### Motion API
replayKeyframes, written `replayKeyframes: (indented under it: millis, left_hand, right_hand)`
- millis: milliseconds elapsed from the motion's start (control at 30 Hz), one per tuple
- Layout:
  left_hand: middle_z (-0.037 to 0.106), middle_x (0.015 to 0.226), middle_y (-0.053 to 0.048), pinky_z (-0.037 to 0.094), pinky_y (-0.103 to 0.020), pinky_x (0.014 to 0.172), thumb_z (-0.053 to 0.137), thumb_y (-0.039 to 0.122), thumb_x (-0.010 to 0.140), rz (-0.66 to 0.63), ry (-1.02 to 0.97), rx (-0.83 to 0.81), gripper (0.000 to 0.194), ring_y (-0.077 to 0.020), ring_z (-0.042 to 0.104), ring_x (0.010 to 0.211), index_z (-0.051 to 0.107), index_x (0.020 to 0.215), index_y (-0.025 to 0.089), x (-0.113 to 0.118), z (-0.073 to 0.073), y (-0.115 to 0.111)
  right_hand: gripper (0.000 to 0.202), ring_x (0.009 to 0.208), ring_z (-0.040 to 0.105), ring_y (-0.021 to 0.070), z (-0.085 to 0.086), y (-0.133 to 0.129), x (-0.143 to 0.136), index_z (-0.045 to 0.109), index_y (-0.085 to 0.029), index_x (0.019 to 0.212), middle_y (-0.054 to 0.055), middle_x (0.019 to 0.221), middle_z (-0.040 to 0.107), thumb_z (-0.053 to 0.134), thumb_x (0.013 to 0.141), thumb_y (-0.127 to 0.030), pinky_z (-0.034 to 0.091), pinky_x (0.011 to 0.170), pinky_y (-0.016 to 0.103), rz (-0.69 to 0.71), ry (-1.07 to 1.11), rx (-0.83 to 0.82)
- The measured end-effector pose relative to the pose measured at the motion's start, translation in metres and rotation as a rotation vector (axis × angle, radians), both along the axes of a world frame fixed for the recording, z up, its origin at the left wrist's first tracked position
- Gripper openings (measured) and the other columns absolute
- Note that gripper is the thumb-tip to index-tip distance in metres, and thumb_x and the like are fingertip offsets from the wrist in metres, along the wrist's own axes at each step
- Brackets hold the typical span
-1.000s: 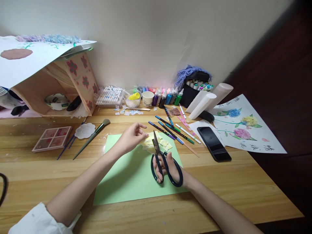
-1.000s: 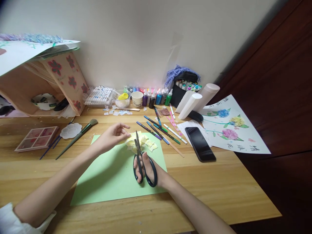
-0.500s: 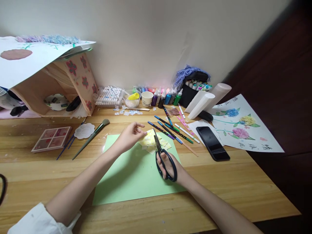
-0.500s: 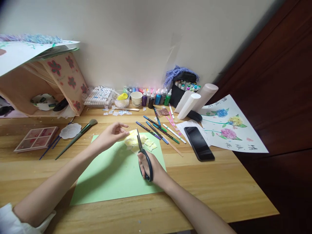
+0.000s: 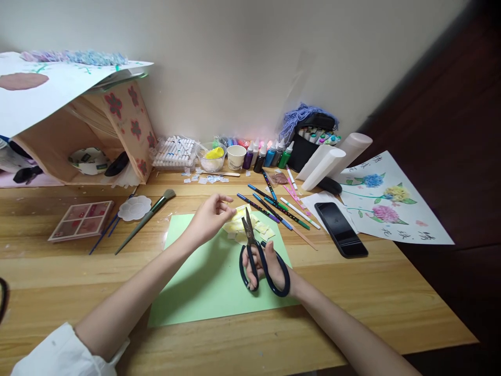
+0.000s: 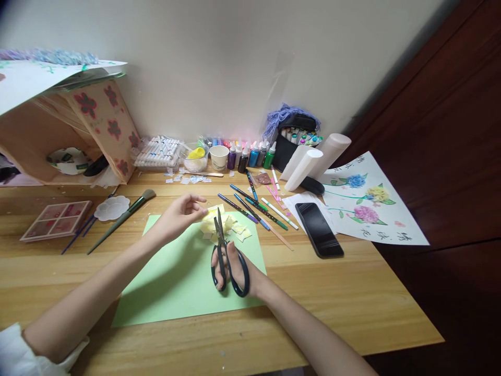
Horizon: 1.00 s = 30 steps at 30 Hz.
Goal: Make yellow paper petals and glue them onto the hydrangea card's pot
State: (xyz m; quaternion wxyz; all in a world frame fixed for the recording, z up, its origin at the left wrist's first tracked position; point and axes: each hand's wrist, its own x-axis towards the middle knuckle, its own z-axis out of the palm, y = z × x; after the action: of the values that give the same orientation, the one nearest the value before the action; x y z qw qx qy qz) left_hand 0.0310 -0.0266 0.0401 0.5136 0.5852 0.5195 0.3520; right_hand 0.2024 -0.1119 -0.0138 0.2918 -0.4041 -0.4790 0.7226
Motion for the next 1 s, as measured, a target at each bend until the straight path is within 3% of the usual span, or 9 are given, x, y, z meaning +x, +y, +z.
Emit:
replayKeyframes:
  millis: [200, 633, 833, 1000]
  left_hand:
    - [0.055, 0.072, 0.001, 0.042, -0.025, 0.062, 0.065, 0.029, 0.070, -0.045, -0.029, -0.039, 0.034, -0.0115, 0.053, 0.065, 0.054, 0.098, 0.013, 0.005, 0.000, -0.003]
    - [0.058, 0.080, -0.002, 0.043, -0.027, 0.069, 0.066, 0.028, 0.070, 0.014, -0.057, -0.121, 0.035, -0.0127, 0.056, 0.073, 0.055, 0.099, 0.011, 0.001, 0.007, -0.001]
    - [0.058, 0.080, -0.002, 0.042, -0.028, 0.069, 0.067, 0.027, 0.068, -0.001, -0.049, -0.128, 0.036, -0.0127, 0.056, 0.073, 0.057, 0.098, 0.012, 0.000, 0.007, 0.001]
    - [0.058, 0.076, -0.001, 0.042, -0.027, 0.067, 0.068, 0.025, 0.066, -0.019, -0.057, -0.146, 0.033, -0.0124, 0.056, 0.070, 0.058, 0.095, 0.012, 0.001, 0.011, -0.001]
  right_hand:
    - [0.079, 0.036, 0.045, 0.0090, -0.006, 0.001, 0.001, 0.046, -0.018, 0.075, -0.005, 0.041, 0.046, 0.016, 0.062, -0.089, 0.041, 0.042, 0.021, -0.051, -0.033, 0.039]
    - [0.068, 0.026, 0.036, 0.0062, -0.008, 0.006, 0.001, 0.042, -0.019, 0.067, -0.008, 0.033, 0.039, 0.036, 0.061, -0.087, 0.030, 0.029, 0.016, -0.180, -0.184, 0.088]
    - [0.080, 0.033, 0.044, 0.0087, -0.002, 0.003, 0.000, 0.041, -0.020, 0.070, -0.007, 0.039, 0.044, 0.016, 0.052, -0.093, 0.045, 0.041, 0.023, -0.080, 0.016, -0.003]
    - [0.080, 0.033, 0.043, 0.0085, 0.000, 0.005, -0.001, 0.040, -0.020, 0.068, -0.007, 0.038, 0.042, 0.018, 0.049, -0.094, 0.045, 0.043, 0.025, -0.079, 0.070, -0.025]
